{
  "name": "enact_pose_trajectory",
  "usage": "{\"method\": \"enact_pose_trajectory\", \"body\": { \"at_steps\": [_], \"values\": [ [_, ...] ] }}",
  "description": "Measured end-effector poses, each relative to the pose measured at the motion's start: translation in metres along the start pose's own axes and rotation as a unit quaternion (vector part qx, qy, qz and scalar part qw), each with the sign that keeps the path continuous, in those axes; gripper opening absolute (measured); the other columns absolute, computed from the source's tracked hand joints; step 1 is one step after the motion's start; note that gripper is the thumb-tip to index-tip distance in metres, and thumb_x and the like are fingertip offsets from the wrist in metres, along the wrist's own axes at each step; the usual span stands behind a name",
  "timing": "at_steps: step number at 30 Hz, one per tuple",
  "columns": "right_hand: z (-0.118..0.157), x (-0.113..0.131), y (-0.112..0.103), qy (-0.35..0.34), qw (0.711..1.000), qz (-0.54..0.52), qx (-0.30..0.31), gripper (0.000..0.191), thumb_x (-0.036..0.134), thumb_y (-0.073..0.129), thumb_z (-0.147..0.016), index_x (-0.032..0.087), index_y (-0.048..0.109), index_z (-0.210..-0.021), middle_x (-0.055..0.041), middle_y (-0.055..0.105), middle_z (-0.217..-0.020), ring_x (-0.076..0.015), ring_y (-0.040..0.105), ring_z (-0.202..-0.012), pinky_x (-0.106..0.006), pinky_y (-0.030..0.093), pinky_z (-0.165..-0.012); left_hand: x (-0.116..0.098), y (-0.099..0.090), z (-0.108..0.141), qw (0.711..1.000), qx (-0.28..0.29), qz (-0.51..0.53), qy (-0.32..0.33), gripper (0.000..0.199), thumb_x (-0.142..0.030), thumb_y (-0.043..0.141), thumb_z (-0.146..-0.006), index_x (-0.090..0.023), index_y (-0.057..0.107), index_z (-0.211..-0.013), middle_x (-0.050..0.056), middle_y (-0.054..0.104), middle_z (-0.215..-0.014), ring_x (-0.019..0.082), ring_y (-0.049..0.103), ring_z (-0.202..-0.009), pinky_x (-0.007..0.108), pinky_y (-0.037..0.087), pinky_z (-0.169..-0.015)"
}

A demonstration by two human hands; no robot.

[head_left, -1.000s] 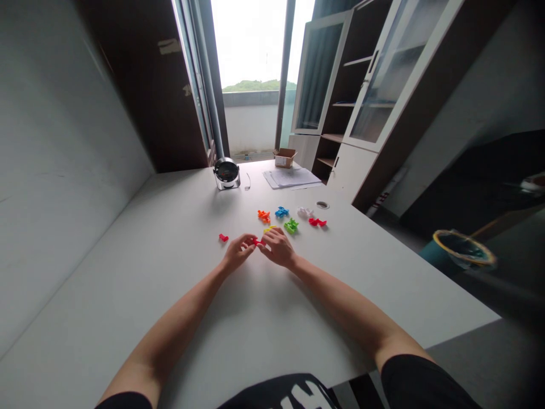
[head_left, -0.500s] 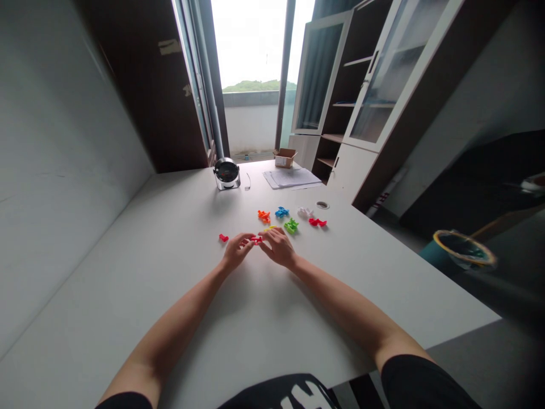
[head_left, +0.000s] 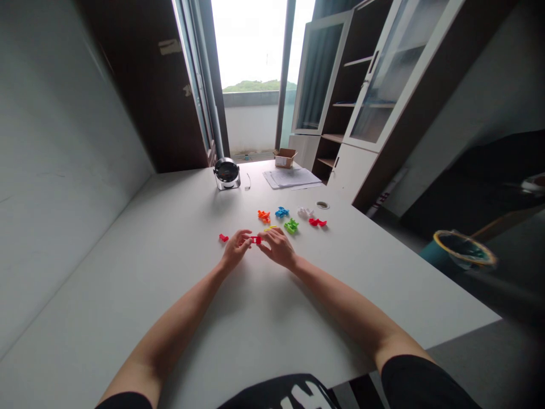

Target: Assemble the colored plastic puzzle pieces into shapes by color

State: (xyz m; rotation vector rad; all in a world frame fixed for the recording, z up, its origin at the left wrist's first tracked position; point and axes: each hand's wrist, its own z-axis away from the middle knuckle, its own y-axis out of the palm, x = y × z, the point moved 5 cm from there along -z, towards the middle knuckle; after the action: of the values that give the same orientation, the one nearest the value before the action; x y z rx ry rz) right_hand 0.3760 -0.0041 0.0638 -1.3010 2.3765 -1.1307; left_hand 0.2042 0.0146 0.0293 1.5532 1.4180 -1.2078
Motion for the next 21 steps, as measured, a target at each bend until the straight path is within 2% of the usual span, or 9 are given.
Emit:
{"method": "enact_pose_trajectory", "body": {
  "at_steps": [4,7,12,16,21],
  "values": [
    [-0.001,0.001,-0.002,0.010,1.000,0.009,-0.006,0.013,0.031,0.056,-0.097,0.023,0.059,-0.107,-0.0052,0.066,-0.090,-0.0221,0.060,-0.088,-0.040,0.042,-0.092,-0.002,0.000,0.000,1.000,-0.005,0.001,0.008,0.024,-0.038,0.068,-0.087,-0.019,0.060,-0.098,0.002,0.065,-0.086,0.015,0.065,-0.076,0.029,0.054,-0.073],
    [-0.002,0.002,-0.004,0.018,1.000,0.013,-0.004,0.013,0.034,0.055,-0.097,0.023,0.059,-0.103,-0.0048,0.065,-0.087,-0.0222,0.059,-0.086,-0.040,0.041,-0.093,-0.003,0.000,0.002,1.000,0.007,-0.012,0.009,0.023,-0.039,0.068,-0.087,-0.019,0.059,-0.092,0.002,0.064,-0.086,0.014,0.065,-0.076,0.029,0.053,-0.074],
    [-0.003,0.002,-0.006,0.026,1.000,0.000,-0.004,0.013,0.034,0.054,-0.098,0.023,0.059,-0.102,-0.0044,0.065,-0.086,-0.0217,0.060,-0.085,-0.040,0.041,-0.093,-0.007,0.000,0.004,0.999,0.005,-0.046,0.010,0.022,-0.039,0.069,-0.086,-0.019,0.060,-0.094,0.004,0.067,-0.091,0.016,0.066,-0.082,0.030,0.053,-0.076],
    [-0.003,0.002,-0.006,0.027,1.000,-0.009,-0.008,0.014,0.035,0.052,-0.099,0.023,0.059,-0.104,-0.0046,0.065,-0.087,-0.0215,0.060,-0.085,-0.040,0.041,-0.093,-0.016,0.001,0.004,0.998,-0.001,-0.052,0.038,0.019,-0.034,0.068,-0.086,-0.020,0.062,-0.097,0.008,0.067,-0.112,0.019,0.066,-0.102,0.032,0.053,-0.084],
    [-0.003,0.001,-0.004,0.029,0.999,-0.012,-0.005,0.016,0.036,0.052,-0.100,0.022,0.059,-0.105,-0.0050,0.067,-0.090,-0.0213,0.061,-0.086,-0.040,0.041,-0.094,-0.021,0.005,0.005,0.997,0.029,-0.043,0.048,0.024,-0.033,0.067,-0.087,-0.021,0.061,-0.107,0.009,0.067,-0.116,0.019,0.067,-0.102,0.033,0.053,-0.086]
  ]
}}
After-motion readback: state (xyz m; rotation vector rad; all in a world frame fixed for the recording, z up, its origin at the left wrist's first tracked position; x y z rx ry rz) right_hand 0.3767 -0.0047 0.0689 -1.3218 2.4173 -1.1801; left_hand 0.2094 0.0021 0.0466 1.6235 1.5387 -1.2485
